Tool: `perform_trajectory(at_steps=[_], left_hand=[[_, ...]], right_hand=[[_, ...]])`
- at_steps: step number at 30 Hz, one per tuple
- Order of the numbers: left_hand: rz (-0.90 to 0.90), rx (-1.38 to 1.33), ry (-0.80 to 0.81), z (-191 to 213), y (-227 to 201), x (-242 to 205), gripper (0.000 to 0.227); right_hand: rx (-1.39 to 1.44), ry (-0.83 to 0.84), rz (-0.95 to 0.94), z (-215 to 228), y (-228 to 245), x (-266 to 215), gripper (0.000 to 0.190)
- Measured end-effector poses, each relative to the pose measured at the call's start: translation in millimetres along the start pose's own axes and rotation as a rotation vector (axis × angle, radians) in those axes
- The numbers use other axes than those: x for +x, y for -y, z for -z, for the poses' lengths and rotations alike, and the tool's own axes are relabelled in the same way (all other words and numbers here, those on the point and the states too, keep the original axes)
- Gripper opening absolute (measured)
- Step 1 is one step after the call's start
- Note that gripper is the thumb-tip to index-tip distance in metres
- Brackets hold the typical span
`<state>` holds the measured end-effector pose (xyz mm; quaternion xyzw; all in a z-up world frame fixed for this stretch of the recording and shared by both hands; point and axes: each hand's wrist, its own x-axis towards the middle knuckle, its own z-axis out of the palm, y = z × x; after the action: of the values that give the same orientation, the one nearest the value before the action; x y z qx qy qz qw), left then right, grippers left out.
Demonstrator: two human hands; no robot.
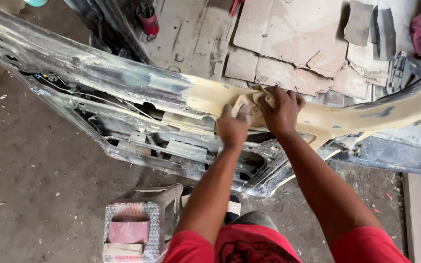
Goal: The person sands a yellowish car bumper using a sanding block held in the right hand. The person moves the sanding block back and forth along the surface of the bumper, which is positioned on a workbench in a workshop environment.
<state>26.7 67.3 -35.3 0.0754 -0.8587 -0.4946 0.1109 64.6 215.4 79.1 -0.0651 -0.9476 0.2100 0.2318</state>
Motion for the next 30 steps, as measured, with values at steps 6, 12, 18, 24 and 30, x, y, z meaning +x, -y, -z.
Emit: perform_trajectory(at_steps=[6,12,18,24,30], left_hand=[[0.193,0.101,-0.241,95,34,79,0.066],[0.026,0.086,-0.098,28,-11,16,0.07],[0.133,-0.049,-0.299,108,30,80,0.045],[-0.074,-0.478,-0.133,33,-9,-2,0.065],[0.223,-0.617,-0.167,74,40,48,0.044]], right_hand=[[0.002,-0.017,0.006,-8,-10,1,0.029],[0.004,0.006,0.005,2,-1,4,0.029],[-0.008,-0.022,0.033,-2,-6,2,0.029],[-0.02,0.019,0.015,-1,-6,3,0.028],[-0.017,-0.008,0.032,-4,-10,2,0.026]])
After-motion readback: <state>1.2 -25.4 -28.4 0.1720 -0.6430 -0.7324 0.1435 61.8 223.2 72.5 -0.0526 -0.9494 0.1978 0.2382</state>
